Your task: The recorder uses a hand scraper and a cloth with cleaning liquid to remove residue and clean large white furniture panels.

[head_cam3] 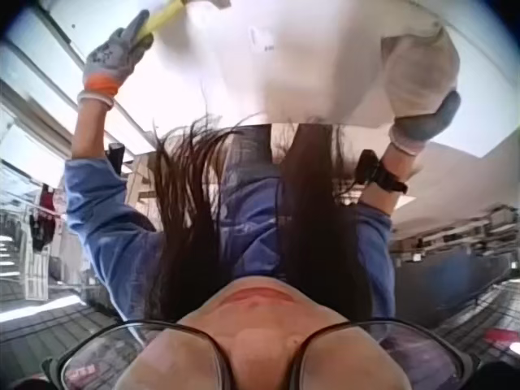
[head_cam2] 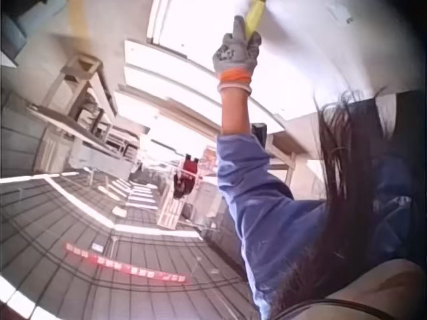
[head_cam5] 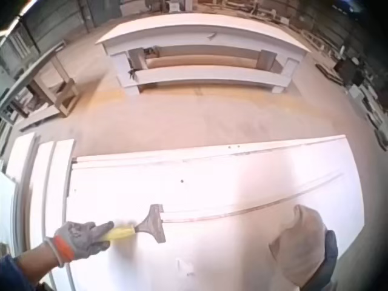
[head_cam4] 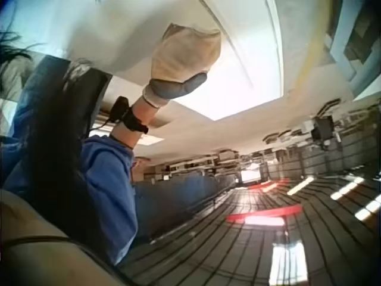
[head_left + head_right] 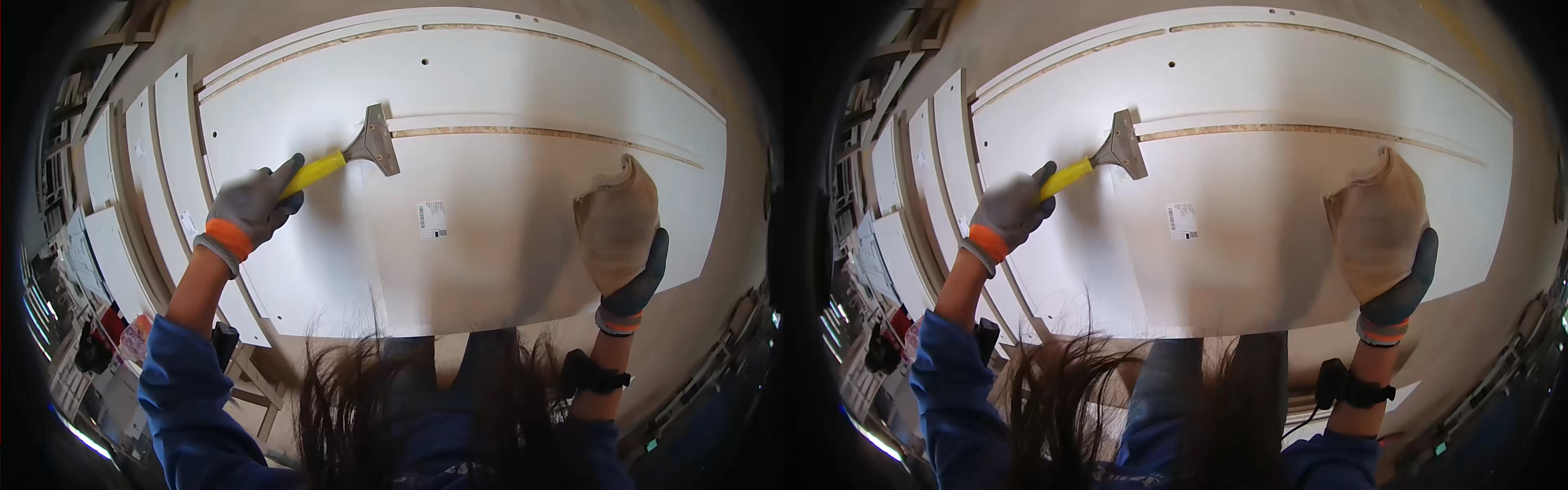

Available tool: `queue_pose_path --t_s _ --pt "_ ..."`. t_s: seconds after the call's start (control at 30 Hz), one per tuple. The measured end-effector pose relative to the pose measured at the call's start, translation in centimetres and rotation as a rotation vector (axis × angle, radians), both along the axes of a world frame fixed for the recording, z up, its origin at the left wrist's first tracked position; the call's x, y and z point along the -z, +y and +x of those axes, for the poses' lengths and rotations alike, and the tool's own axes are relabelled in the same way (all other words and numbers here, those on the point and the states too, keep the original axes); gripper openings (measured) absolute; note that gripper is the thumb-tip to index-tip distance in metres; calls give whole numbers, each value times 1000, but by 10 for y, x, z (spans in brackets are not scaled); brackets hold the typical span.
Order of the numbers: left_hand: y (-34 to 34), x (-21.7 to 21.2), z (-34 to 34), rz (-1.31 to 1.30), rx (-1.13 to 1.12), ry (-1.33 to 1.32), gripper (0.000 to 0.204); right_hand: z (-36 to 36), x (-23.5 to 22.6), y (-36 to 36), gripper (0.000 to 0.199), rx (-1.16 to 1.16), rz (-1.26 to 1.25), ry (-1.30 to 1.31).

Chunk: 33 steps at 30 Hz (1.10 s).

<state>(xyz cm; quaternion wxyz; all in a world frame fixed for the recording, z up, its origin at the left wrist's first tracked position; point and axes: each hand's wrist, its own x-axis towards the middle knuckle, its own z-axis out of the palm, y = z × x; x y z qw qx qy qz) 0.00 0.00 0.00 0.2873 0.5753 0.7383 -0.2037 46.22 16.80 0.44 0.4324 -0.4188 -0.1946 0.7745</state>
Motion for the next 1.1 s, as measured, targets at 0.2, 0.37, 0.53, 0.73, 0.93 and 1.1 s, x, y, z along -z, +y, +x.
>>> queue_pose_path --t_s 0.2,0.37,0.53,0.73,0.93,1.1 --pt "30 5 27 40 52 -37 58 7 -3 -5 49 154 -52 -138" --pt "24 10 24 32 -64 -120 62 23 -14 -4 47 34 23 23" --pt "69 9 61 59 143 -1 64 35 -14 -5 49 39 20 71" --pt "77 9 69 -22 22 -78 70 49 -26 3 54 -29 34 162" --pt "115 23 124 166 232 -13 74 77 -20 21 55 73 -41 182" --pt "157 19 159 84 210 -102 74 132 -23 46 60 155 -16 308"
